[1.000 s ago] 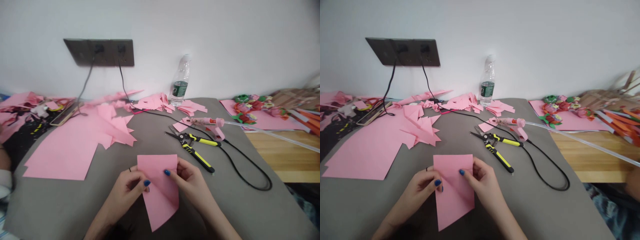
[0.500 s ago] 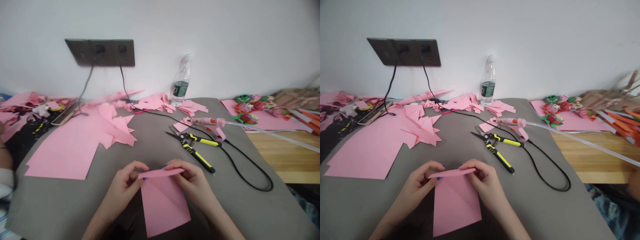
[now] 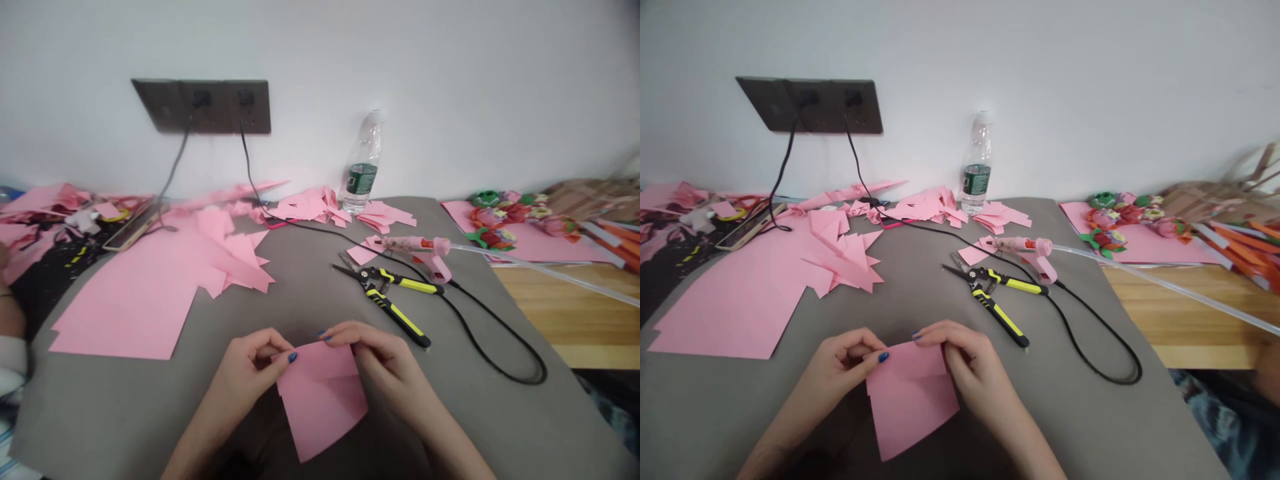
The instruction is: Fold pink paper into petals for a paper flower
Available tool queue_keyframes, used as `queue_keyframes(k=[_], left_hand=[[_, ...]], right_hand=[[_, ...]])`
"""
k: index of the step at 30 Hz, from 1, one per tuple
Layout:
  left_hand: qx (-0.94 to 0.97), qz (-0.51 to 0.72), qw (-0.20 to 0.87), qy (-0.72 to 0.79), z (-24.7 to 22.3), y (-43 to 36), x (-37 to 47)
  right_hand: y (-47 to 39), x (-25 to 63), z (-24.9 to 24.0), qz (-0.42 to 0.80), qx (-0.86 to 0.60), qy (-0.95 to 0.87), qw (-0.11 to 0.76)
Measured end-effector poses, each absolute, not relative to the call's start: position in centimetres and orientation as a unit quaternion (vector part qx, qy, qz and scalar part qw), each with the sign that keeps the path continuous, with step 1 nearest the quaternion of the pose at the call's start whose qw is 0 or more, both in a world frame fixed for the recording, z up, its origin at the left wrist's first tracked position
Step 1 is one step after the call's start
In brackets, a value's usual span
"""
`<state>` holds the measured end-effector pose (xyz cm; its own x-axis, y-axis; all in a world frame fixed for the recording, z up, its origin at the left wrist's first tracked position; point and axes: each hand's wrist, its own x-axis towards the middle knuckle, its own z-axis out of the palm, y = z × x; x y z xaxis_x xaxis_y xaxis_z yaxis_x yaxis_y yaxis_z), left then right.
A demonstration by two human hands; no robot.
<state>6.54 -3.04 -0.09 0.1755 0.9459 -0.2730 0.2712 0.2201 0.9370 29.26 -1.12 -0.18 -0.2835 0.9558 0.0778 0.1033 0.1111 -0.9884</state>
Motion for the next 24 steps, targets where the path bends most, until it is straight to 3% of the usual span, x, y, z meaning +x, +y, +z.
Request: queue_keyframes(k=[15, 24], left_hand=[[0.706, 0.277, 0.393, 0.52, 0.8, -3.7, 7.4], [0.683, 0.3, 0.368, 0.555, 0.9, -3.5, 4.9]], right_hand=[[-1.0, 26.2, 1.1, 0.333, -0.471, -0.762, 0.296], [0.1, 30.5, -0.3, 0.32, -0.576, -0.669, 0.344]])
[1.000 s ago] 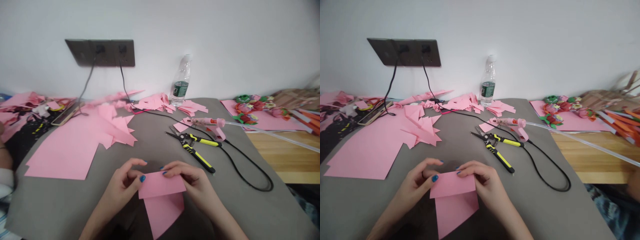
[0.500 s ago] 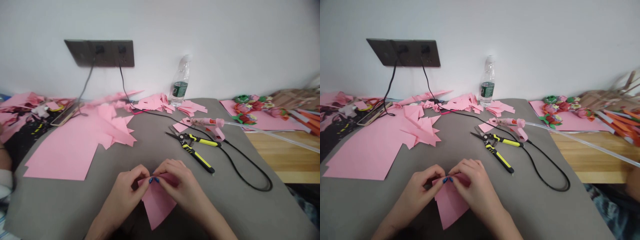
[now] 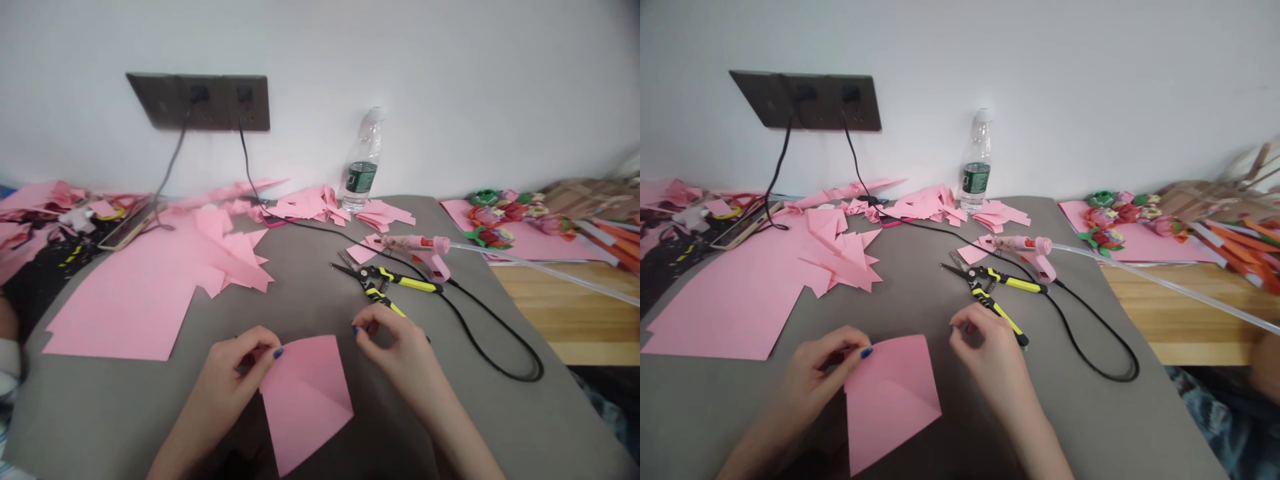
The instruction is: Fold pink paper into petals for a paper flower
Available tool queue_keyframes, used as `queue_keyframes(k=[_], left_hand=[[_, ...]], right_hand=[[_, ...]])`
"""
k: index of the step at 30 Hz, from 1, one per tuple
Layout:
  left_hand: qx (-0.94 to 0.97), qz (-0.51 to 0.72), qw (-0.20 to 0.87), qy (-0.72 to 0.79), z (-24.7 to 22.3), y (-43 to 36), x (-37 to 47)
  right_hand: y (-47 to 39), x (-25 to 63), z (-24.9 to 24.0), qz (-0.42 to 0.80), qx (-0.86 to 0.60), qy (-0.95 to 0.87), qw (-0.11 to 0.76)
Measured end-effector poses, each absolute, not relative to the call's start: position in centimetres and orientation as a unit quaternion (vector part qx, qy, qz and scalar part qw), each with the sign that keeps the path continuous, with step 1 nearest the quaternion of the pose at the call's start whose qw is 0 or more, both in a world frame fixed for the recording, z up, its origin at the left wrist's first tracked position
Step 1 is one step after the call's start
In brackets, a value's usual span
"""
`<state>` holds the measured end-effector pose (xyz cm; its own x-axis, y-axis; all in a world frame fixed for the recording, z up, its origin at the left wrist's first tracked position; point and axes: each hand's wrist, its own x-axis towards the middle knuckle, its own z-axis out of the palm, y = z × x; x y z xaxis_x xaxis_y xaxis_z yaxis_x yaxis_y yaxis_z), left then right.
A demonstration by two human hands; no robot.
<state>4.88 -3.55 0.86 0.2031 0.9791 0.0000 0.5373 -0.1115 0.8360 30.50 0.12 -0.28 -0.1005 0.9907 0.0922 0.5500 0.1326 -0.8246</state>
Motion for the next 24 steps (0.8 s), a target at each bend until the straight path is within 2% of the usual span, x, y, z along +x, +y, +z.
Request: queue_keyframes(k=[4, 9, 13, 17, 20, 24], left_hand=[[0.659, 0.305, 0.386, 0.568, 0.7, -3.5, 5.1], [0.644, 0.288, 0.447, 0.55, 0.6, -3.6, 6.4], [0.684, 0.245, 0.472, 0.5, 0.7, -3.8, 6.4], [0.68, 0.233, 0.502, 0.482, 0.5, -3.9, 5.2], [0.664, 0.263, 0.485, 0.505, 0.3, -3.9, 4.2], [0.629, 0.343, 0.469, 0.517, 0.1, -3.9, 4.6]], right_hand=[[-0.1, 30.4, 0.2, 0.389, -0.566, -0.617, 0.385], [-1.1, 27.3, 0.8, 0.491, -0.488, -0.636, 0.343], [-1.3, 26.8, 0.6, 0.5, -0.451, -0.651, 0.351], [-0.7, 29.2, 0.3, 0.477, -0.478, -0.614, 0.408], [-0.1, 31.1, 0.2, 0.45, -0.522, -0.587, 0.426], [-0.1, 30.9, 0.1, 0.476, -0.516, -0.598, 0.387]])
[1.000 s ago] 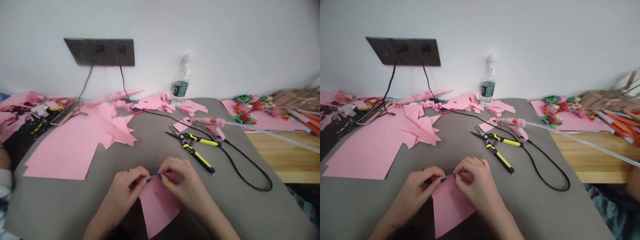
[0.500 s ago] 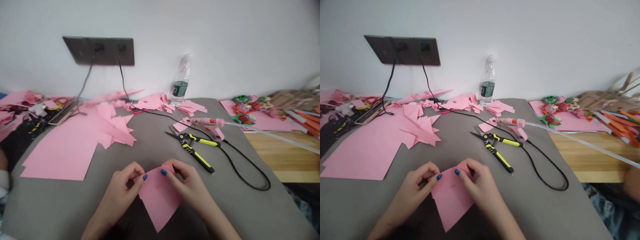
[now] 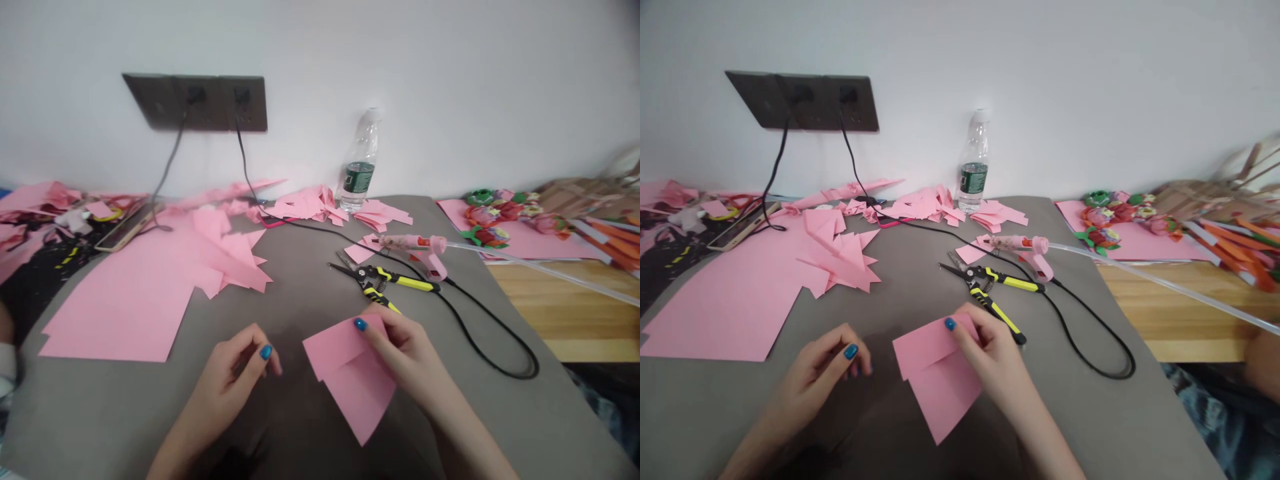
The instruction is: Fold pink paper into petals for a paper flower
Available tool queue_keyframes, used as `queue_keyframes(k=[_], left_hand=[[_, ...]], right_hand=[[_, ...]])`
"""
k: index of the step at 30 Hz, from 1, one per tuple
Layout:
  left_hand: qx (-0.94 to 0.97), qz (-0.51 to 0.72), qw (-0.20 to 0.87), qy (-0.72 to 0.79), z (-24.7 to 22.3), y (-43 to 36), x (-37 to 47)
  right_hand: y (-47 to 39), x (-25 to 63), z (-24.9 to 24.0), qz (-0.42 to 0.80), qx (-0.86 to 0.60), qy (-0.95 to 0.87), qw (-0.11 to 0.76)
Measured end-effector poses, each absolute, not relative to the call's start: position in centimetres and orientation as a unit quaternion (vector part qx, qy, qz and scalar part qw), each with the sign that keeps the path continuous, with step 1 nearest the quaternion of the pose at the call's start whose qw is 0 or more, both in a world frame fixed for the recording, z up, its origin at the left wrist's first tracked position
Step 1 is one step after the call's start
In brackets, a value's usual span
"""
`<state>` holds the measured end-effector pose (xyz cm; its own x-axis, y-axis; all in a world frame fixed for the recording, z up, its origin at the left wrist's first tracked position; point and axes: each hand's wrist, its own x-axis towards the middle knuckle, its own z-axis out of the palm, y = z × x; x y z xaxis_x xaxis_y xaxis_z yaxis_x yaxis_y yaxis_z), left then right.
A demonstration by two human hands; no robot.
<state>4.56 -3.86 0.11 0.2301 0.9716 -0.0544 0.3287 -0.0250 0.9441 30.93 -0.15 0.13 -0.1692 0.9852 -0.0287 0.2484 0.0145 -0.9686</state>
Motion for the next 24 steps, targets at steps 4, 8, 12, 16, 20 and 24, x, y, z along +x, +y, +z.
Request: queue_keyframes(k=[4, 8, 12, 16, 20, 24], left_hand=[[0.645, 0.333, 0.488, 0.485, -0.1, -3.9, 6.4], [0.71, 0.274, 0.423, 0.492, -0.6, -3.9, 7.4], [0.735, 0.278, 0.377, 0.49, -1.4, -3.9, 7.3], [0.724, 0.319, 0.381, 0.479, -1.1, -3.6, 7.2], [0.65, 0.37, 0.403, 0.527, -0.3, -3.5, 7.4], [0.549, 0.361, 0.512, 0.553, -0.1, -3.5, 7.4]], right_hand=[[-0.7, 28.7, -0.3, 0.515, -0.51, -0.585, 0.364], [-0.8, 27.8, -0.9, 0.539, -0.507, -0.571, 0.356], [-0.7, 28.2, -1.0, 0.557, -0.508, -0.553, 0.355], [-1.0, 28.2, -1.0, 0.562, -0.508, -0.541, 0.365], [-1.3, 27.8, -0.8, 0.59, -0.452, -0.535, 0.401], [-1.3, 27.3, -0.8, 0.604, -0.444, -0.528, 0.4]])
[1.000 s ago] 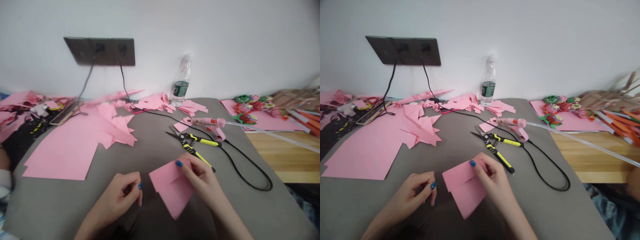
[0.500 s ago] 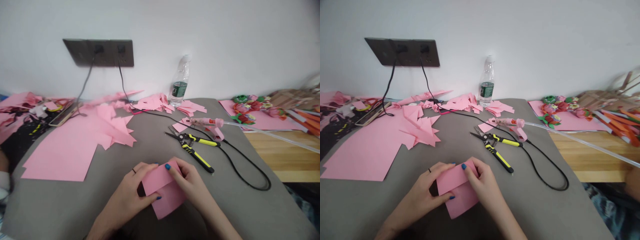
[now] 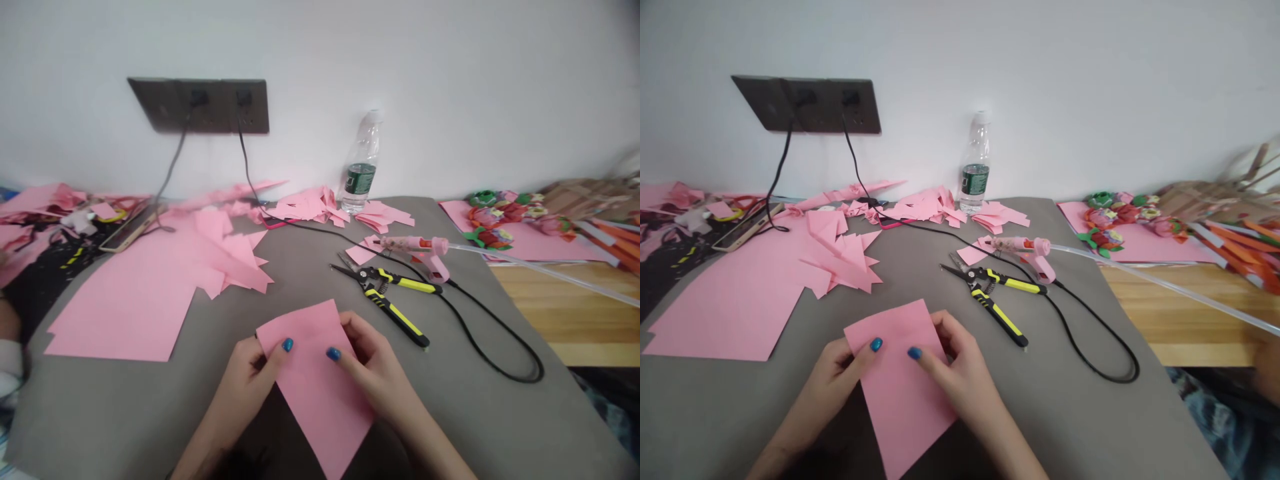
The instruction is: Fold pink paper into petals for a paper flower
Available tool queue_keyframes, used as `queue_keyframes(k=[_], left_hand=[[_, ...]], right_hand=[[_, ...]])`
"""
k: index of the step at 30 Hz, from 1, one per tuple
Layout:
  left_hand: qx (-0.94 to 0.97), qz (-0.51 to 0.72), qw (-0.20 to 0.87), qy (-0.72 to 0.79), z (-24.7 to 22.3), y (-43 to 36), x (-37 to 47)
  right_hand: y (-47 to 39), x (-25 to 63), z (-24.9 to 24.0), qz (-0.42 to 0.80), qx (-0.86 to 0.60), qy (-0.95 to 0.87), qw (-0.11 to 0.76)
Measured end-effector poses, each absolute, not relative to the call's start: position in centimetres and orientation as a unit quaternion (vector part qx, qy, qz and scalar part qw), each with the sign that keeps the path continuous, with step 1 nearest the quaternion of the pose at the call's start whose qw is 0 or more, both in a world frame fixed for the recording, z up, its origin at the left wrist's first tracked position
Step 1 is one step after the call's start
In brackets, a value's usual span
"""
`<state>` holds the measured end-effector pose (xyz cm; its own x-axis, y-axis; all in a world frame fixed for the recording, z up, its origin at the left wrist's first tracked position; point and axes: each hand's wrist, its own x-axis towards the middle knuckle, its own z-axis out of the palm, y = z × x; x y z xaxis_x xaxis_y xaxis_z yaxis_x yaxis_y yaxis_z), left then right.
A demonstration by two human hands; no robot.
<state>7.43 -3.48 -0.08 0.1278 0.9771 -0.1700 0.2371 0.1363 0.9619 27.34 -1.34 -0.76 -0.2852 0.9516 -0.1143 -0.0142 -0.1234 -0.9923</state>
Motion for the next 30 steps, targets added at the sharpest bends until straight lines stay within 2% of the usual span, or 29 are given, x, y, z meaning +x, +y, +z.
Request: queue_keyframes(k=[6, 14, 23, 30], left_hand=[[0.477, 0.408, 0.536, 0.564, -0.52, -3.7, 7.65], [0.627, 0.413, 0.385, 0.537, -0.79, -4.16, 7.05], [0.477, 0.439, 0.493, 0.581, -0.57, -3.7, 7.3], [0.482, 0.479, 0.446, 0.582, -0.55, -3.65, 7.25]], right_hand=[[-1.41, 26.99, -0.69, 0.611, -0.488, -0.469, 0.41], [-1.41, 26.82, -0.81, 0.598, -0.562, -0.4, 0.408], [-1.69, 26.93, -0.47, 0.574, -0.478, -0.506, 0.431], [-1.39, 26.92, -1.25, 0.494, -0.452, -0.524, 0.526]])
